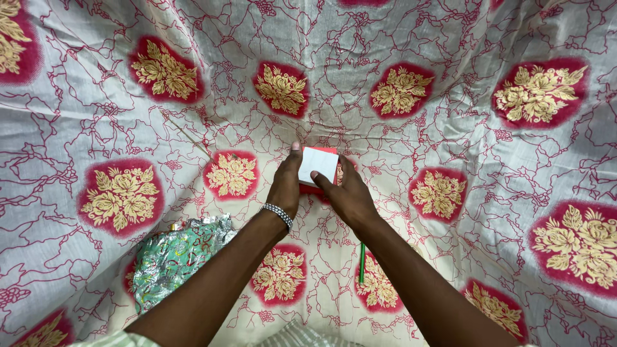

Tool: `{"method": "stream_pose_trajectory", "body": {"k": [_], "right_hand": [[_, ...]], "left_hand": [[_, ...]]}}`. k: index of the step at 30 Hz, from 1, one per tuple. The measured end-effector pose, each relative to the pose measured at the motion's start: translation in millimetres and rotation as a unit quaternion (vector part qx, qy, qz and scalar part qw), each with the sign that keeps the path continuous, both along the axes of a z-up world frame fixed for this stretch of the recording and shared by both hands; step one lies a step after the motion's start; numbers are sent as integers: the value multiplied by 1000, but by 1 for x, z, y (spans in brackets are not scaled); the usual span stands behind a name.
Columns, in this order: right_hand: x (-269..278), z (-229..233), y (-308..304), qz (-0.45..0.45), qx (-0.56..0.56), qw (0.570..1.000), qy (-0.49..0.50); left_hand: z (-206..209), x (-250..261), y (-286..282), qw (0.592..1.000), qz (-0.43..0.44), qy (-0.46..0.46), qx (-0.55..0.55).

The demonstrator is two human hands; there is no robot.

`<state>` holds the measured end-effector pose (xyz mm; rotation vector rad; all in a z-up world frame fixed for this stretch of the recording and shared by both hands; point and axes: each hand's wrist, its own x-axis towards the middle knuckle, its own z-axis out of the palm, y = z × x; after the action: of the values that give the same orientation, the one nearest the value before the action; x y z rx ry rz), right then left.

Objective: The person wraps a small white box with silver foil and green patterned paper, then secures it with clear tape. They fold the paper around the box, smooth the edges, and apply tape to hold the wrapping in place.

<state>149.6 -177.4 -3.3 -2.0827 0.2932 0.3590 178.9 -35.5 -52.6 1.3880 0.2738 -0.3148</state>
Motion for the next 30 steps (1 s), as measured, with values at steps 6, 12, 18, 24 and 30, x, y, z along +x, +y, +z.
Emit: {"method": "stream_pose_trajectory", "body": {"k": [6, 12, 18, 24, 30], "right_hand": [[-17, -13, -6, 129, -146, 952, -237], [-39, 5, -3, 28, -80, 967, -242], [-70, 31, -2, -109, 241, 964, -21], [-103, 37, -1, 6, 245, 962, 119], [-118, 28, 1, -1, 205, 976, 71]], "left_hand": [[21, -32, -7, 999, 22, -19, -43], [44, -59, 0, 997, 41, -63, 21], [39, -82, 16, 996, 60, 16, -60], [28, -114, 24, 996, 62, -48, 33], [33, -141, 25, 973, 152, 11, 175]]}}
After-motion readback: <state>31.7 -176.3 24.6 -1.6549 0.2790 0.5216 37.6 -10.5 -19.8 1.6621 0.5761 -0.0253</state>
